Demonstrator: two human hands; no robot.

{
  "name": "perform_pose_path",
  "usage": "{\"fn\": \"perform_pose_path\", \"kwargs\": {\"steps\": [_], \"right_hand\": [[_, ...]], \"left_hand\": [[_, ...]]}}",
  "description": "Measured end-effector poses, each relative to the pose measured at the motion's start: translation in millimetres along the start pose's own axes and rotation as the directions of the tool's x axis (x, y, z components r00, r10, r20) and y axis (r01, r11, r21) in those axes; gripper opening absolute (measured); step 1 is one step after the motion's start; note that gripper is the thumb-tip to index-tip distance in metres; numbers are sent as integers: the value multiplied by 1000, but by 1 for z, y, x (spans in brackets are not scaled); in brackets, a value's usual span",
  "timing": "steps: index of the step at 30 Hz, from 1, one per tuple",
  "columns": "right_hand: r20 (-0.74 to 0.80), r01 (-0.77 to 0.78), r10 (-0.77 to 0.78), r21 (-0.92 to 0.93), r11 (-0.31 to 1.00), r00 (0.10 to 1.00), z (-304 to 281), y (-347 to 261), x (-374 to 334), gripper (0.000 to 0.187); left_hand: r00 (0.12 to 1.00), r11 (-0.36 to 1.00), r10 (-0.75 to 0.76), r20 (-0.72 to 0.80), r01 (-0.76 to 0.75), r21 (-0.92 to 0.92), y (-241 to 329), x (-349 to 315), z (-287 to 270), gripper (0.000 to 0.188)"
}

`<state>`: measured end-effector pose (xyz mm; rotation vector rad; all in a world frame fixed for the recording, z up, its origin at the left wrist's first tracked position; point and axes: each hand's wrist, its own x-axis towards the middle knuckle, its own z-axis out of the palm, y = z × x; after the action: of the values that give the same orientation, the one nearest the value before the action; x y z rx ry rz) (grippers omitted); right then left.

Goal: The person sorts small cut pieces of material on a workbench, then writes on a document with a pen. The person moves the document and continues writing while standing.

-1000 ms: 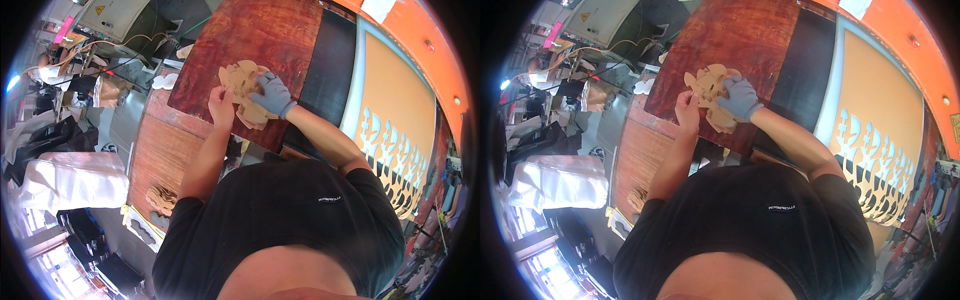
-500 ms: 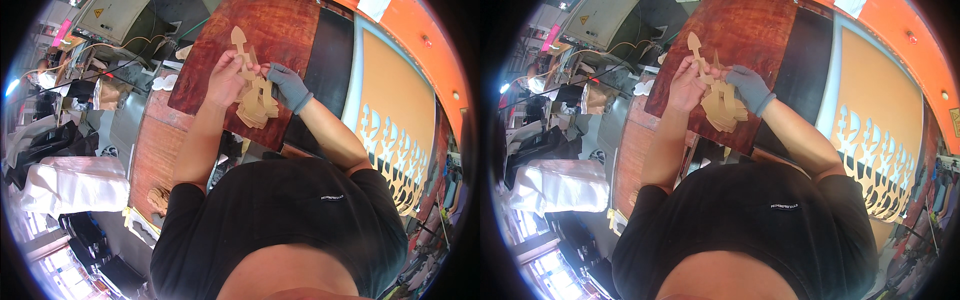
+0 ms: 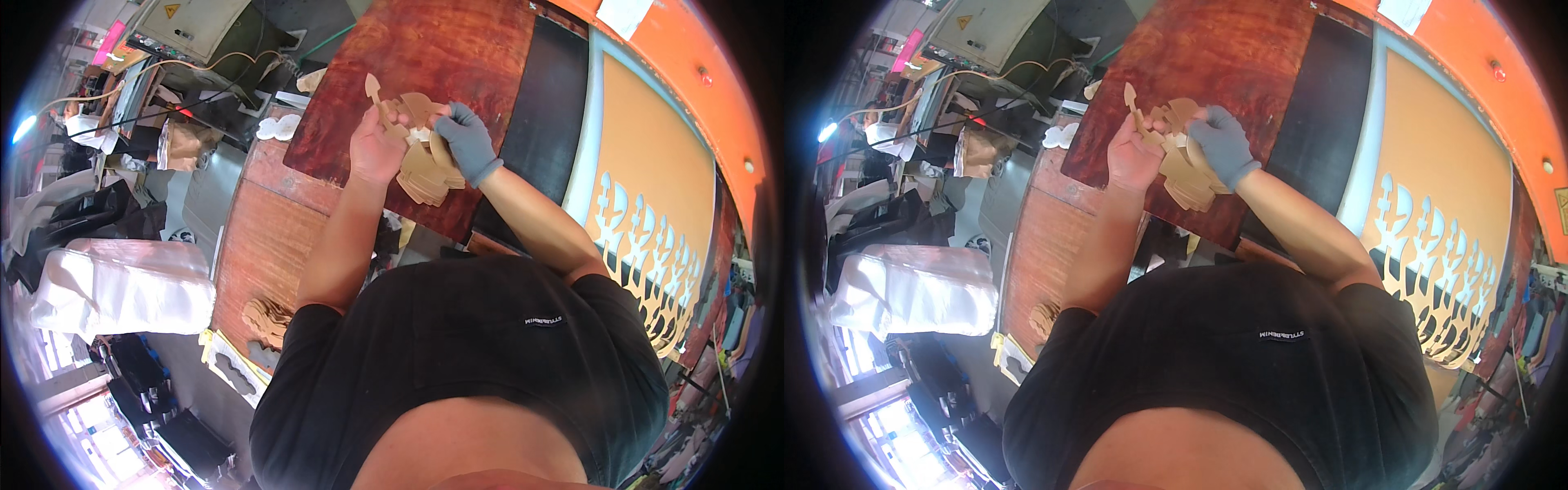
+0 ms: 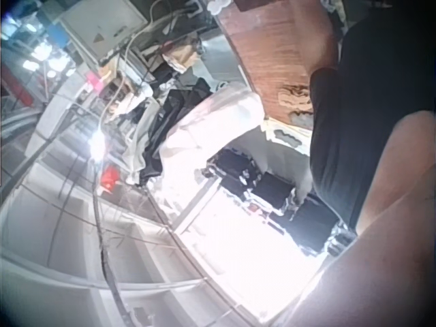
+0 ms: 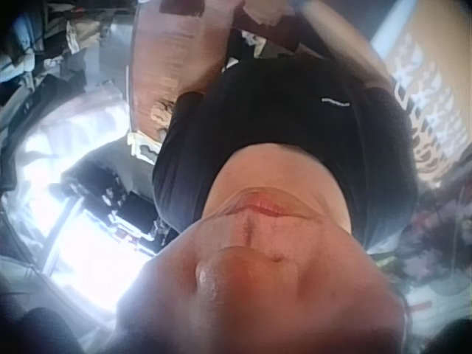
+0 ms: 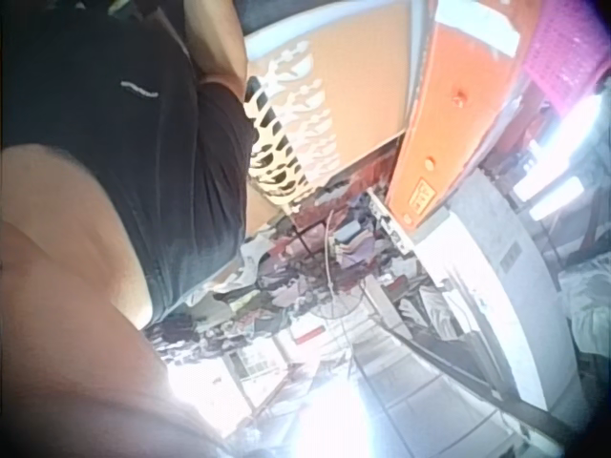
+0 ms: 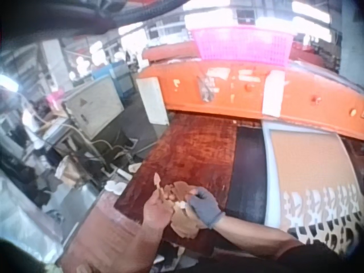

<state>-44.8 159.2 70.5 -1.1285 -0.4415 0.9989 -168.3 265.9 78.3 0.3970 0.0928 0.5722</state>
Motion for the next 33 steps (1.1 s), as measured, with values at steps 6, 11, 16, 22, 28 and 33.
{"fn": "perform_pose_path", "kwargs": {"steps": [6,11,16,22,28,33], "right_hand": [[269,-470,413,204,859,870,-3,-27,-20,26],[210,-2,40,-179,984,977,-15,-2,-7,36],[161,49,50,-556,830,986,-19,15,29,37],[148,184,-138,-935,304,979,-24,7,31,41],[109,127,-115,-979,157,987,-11,43,29,54],[-66,64,-137,-638,768,988,-41,59,36,52]], "left_hand": [[993,999,-47,105,49,-16,-2,-8,21,15],[993,996,17,-113,-7,88,-16,-13,16,10],[859,883,230,-457,13,468,-20,1,-22,15],[625,535,608,-490,133,835,-27,-12,-51,26],[776,916,-6,-631,256,307,-21,-12,-36,35],[791,801,-87,-606,417,429,-22,11,-59,32]]}}
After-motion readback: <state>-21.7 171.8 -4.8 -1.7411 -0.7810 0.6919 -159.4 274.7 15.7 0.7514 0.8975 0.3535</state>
